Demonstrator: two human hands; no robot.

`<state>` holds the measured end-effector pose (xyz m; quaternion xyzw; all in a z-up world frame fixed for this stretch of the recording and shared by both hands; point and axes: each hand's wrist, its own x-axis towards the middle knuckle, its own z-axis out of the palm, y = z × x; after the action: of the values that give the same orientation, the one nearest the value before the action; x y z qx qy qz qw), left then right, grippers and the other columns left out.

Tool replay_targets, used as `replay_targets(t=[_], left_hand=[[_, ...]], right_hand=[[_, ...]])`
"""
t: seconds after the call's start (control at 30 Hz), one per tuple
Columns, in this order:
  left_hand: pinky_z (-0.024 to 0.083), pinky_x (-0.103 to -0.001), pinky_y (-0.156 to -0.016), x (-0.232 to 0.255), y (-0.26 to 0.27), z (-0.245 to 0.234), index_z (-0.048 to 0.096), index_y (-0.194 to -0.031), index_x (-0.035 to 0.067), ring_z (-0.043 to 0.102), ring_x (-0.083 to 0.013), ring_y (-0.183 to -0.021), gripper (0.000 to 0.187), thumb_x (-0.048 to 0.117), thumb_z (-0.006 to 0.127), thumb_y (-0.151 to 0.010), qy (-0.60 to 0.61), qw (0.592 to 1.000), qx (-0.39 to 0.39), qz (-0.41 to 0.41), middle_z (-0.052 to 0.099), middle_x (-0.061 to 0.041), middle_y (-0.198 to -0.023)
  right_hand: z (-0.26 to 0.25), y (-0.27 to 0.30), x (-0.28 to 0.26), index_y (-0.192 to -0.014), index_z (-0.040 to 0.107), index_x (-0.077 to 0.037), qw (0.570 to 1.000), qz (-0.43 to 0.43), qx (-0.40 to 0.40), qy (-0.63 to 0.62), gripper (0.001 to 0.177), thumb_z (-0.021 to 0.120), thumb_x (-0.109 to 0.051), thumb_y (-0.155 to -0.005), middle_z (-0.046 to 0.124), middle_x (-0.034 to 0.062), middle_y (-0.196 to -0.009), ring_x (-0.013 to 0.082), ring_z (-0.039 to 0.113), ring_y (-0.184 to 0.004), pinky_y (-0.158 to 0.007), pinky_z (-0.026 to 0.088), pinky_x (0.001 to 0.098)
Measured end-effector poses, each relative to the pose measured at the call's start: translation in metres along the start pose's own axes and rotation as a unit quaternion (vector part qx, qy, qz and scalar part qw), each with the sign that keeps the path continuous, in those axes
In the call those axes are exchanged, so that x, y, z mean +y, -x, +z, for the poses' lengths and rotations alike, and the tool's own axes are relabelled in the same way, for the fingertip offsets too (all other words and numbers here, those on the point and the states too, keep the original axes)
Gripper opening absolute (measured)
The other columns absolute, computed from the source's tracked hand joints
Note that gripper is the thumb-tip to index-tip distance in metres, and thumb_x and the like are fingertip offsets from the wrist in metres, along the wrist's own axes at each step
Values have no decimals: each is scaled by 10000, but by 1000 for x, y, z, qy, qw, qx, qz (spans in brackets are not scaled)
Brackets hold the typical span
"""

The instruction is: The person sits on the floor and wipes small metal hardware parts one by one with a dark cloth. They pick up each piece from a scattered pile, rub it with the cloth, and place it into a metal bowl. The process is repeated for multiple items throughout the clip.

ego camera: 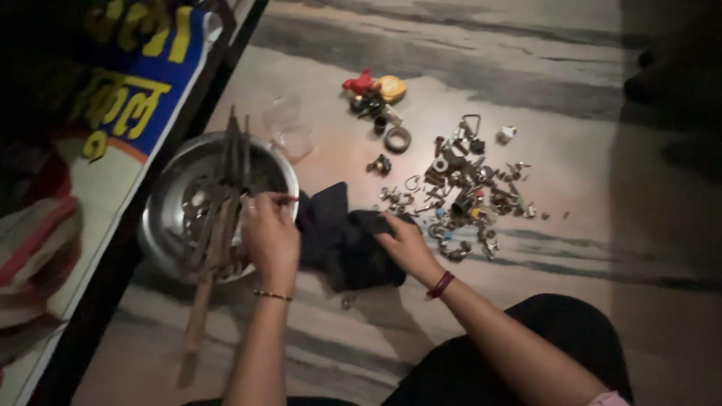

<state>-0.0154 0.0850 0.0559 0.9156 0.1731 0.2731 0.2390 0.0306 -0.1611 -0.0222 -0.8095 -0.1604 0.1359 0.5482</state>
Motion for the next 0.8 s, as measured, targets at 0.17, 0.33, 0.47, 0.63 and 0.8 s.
replay_targets(t=[0.17,0.33,0.47,0.63,0.8], left_hand=[[463,-492,-874,68,18,24,660,-1023,48,594,-399,-1001,131,126,659,-918,71,987,-134,61,627,-177,-1048],[467,-495,-903,86,31,39,638,-1112,15,595,-402,-1045,222,111,644,-911,94,976,-175,91,642,-181,-1091],[465,-507,-920,81,37,56,641,-1155,-3,595,-415,-1073,234,86,600,-942,92,974,-188,84,654,-202,-1137],[490,-502,-892,84,30,83,650,-1113,-17,620,-419,-1031,196,77,588,-952,86,977,-188,58,673,-208,-1069],[508,-491,-876,95,-6,126,648,-1059,-9,633,-414,-1021,171,34,593,-902,141,974,-156,80,669,-208,-1062]], right_hand=[[-11,-9,-7,-1173,645,-12,991,55,14,-119,279,598,-88,-909,739,78,-1020,141,660,-941,-848,546,290],[-24,-28,-17,-1163,617,-10,983,72,46,-160,278,656,-110,-906,702,96,-1064,155,648,-959,-847,530,289],[-20,-38,-13,-1229,591,-19,975,42,42,-216,359,668,-91,-886,689,103,-1147,161,647,-1056,-917,511,279],[-11,-38,4,-1244,577,-28,983,35,81,-164,347,673,-109,-920,709,126,-1085,191,674,-993,-868,544,312],[-14,-37,25,-1298,555,-44,989,54,115,-79,420,662,-127,-900,717,164,-1044,223,704,-936,-829,551,333]])
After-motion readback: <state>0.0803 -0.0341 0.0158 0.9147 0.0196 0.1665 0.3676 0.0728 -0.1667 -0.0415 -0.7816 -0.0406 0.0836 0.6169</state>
